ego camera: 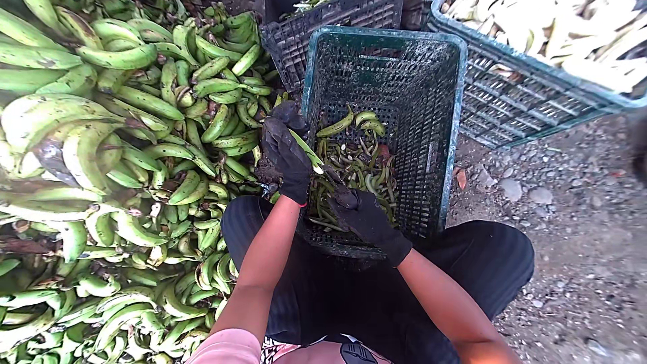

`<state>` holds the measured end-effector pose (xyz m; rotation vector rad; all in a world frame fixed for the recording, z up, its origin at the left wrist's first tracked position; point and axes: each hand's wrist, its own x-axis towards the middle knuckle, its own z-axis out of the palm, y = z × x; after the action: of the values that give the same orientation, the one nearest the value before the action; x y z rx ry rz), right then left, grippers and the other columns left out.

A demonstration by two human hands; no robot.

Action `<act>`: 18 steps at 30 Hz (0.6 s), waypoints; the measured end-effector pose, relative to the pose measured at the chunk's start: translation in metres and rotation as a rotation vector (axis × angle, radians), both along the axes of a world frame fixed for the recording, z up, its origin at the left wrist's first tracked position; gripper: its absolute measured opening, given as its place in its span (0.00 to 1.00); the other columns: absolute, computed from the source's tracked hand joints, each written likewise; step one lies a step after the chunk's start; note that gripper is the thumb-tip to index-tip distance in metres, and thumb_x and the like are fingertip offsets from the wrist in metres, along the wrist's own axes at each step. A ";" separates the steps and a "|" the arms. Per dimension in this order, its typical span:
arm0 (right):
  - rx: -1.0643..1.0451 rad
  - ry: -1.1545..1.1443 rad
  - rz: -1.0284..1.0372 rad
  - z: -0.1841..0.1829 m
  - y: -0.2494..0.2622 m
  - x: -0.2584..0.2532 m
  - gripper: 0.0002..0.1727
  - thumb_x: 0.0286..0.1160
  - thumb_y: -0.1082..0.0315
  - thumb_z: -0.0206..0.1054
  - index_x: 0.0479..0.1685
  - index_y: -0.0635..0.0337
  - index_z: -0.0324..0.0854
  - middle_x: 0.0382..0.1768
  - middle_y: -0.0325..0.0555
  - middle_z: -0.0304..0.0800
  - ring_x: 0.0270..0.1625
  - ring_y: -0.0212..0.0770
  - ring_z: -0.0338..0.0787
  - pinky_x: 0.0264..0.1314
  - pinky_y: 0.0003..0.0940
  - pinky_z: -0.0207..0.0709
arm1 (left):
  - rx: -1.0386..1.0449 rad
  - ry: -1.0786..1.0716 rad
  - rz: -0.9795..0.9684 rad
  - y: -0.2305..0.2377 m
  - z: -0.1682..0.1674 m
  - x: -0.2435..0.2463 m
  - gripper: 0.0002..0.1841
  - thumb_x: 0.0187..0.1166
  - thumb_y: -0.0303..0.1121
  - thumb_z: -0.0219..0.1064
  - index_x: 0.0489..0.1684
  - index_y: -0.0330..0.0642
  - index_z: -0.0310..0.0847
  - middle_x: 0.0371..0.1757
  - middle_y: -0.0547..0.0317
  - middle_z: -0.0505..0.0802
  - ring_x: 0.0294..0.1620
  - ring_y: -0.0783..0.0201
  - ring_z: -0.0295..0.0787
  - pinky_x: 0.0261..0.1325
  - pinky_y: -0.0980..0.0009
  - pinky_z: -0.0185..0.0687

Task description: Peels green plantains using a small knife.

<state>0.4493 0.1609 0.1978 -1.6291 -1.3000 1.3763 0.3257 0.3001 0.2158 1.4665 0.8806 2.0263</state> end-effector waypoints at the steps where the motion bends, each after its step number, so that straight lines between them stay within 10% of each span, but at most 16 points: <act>1: -0.001 -0.020 0.004 0.000 0.000 0.000 0.12 0.78 0.55 0.70 0.38 0.54 0.84 0.22 0.39 0.85 0.22 0.33 0.84 0.28 0.36 0.82 | -0.003 -0.010 -0.025 0.001 -0.001 -0.001 0.24 0.91 0.35 0.32 0.52 0.34 0.77 0.38 0.64 0.89 0.38 0.71 0.86 0.46 0.68 0.86; 18: 0.078 -0.371 0.035 0.010 0.015 0.001 0.12 0.73 0.59 0.73 0.40 0.60 0.86 0.31 0.53 0.88 0.37 0.53 0.90 0.37 0.58 0.79 | -0.070 -0.090 -0.197 -0.015 0.012 0.006 0.26 0.91 0.38 0.27 0.39 0.42 0.76 0.23 0.66 0.87 0.21 0.68 0.85 0.27 0.69 0.86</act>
<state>0.4502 0.1757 0.2082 -1.8748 -1.5759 1.0590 0.3314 0.2847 0.2277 1.3569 0.7321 1.8822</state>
